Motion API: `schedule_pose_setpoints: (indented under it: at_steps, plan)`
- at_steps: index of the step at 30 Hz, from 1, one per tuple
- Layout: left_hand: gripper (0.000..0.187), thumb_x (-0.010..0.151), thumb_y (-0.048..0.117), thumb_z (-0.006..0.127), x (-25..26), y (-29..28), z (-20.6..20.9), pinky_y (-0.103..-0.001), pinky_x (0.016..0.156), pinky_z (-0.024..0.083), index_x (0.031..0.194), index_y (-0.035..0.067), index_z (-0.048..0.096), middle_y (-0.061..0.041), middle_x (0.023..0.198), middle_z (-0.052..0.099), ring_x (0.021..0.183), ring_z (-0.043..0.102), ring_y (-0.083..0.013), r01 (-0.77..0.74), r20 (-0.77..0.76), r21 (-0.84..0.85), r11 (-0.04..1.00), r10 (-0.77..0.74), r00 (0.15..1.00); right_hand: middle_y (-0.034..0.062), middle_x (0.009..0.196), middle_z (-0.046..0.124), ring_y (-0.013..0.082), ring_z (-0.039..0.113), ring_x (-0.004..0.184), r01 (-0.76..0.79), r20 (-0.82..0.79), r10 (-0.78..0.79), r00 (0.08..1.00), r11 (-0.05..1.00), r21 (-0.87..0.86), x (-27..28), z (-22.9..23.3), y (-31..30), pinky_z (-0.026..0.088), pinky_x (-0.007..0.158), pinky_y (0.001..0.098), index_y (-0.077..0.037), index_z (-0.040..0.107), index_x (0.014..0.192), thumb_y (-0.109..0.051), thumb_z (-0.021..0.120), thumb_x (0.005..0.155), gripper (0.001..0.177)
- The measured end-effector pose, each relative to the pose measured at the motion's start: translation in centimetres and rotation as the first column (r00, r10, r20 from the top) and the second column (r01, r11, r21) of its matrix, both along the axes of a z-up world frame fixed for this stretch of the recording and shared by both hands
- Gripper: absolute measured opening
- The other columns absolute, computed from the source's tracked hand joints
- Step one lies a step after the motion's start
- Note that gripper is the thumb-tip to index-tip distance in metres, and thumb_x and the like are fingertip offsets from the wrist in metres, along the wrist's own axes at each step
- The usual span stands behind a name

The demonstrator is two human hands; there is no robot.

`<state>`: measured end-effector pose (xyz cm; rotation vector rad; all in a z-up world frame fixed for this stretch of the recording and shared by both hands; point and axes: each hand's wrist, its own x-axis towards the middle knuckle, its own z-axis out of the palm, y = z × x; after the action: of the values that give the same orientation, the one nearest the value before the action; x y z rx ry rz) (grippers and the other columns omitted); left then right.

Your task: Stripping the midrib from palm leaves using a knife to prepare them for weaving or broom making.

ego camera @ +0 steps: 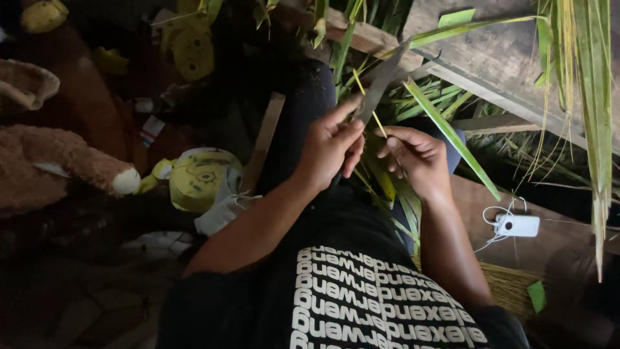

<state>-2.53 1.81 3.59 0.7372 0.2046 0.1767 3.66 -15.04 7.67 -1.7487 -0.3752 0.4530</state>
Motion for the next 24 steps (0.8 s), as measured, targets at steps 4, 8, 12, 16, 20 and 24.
schedule_pose_setpoints:
  at_steps: [4, 8, 12, 16, 20, 24]
  plan:
    - [0.040, 0.100, 0.003, 0.049, 0.2, 2.6, -0.4, -0.027, 0.020, 0.036, 0.140, 0.006, 0.046, -0.017, 0.057, 0.055, 0.029, 0.050, -0.0208, -0.093, -0.035, 0.069, 0.993, 0.096, 0.995, 0.0198, 0.071, 0.065, 0.0104, 0.055, 0.045, -0.050, 0.023, 0.051, 0.998, 0.998, -0.038, -0.1, -0.4, 0.0, 0.037, 0.036, 0.0158, 0.009, 0.067, 0.108, 0.006, 0.057, 0.094, 0.017]
    - [0.044, 0.101, 0.003, 0.051, -0.2, 3.1, 0.3, -0.030, 0.020, 0.037, 0.144, 0.007, 0.043, -0.019, 0.058, 0.056, 0.029, 0.051, -0.0248, -0.155, 0.030, 0.094, 0.983, 0.153, 0.988, 0.0197, 0.071, 0.065, 0.0108, 0.055, 0.046, -0.047, 0.010, 0.047, 0.999, 0.998, -0.036, -0.3, -0.3, -0.1, 0.040, 0.037, 0.0159, 0.008, 0.068, 0.106, 0.006, 0.059, 0.093, 0.015]
    - [0.049, 0.101, 0.002, 0.049, -0.8, 2.5, 2.4, -0.028, 0.021, 0.040, 0.148, 0.008, 0.036, -0.017, 0.059, 0.058, 0.031, 0.052, -0.0233, -0.150, 0.030, 0.162, 0.975, 0.147, 0.989, 0.0208, 0.073, 0.066, 0.0122, 0.057, 0.048, -0.032, 0.051, 0.034, 0.998, 0.999, -0.031, -0.6, 0.2, 0.1, 0.041, 0.037, 0.0167, 0.010, 0.067, 0.106, 0.008, 0.060, 0.093, 0.015]
    - [0.042, 0.101, 0.005, 0.051, -0.7, 1.0, 1.3, -0.027, 0.019, 0.039, 0.142, 0.007, 0.045, -0.019, 0.058, 0.059, 0.030, 0.053, -0.0228, -0.112, -0.007, 0.236, 0.965, 0.117, 0.993, 0.0217, 0.075, 0.068, 0.0143, 0.059, 0.051, -0.011, 0.089, 0.017, 0.996, 0.997, -0.071, -0.5, -1.2, -2.1, 0.045, 0.039, 0.0188, 0.010, 0.067, 0.106, 0.009, 0.062, 0.091, 0.016]
    - [0.048, 0.096, 0.022, 0.062, 0.1, -0.5, 2.7, -0.033, 0.054, 0.056, 0.141, 0.011, 0.050, -0.013, 0.090, 0.067, 0.071, 0.068, -0.0266, -0.184, 0.117, 0.816, 0.548, 0.156, 0.981, 0.0166, 0.088, 0.071, 0.0247, 0.066, 0.072, -0.008, 0.189, 0.050, 0.981, 0.976, -0.218, -0.5, -1.7, -4.6, 0.053, 0.058, 0.0319, -0.001, 0.071, 0.109, -0.003, 0.066, 0.093, 0.017]
    - [0.053, 0.087, 0.027, 0.075, 1.6, -3.0, 3.0, -0.040, 0.069, 0.061, 0.135, 0.020, 0.053, -0.003, 0.113, 0.062, 0.089, 0.070, -0.0276, -0.103, 0.106, 0.994, 0.028, -0.193, 0.975, 0.0200, 0.097, 0.070, 0.0420, 0.066, 0.087, 0.025, 0.289, 0.106, 0.952, 0.909, -0.415, -1.8, -2.0, -9.0, 0.052, 0.077, 0.0519, -0.003, 0.072, 0.104, -0.005, 0.068, 0.090, 0.015]
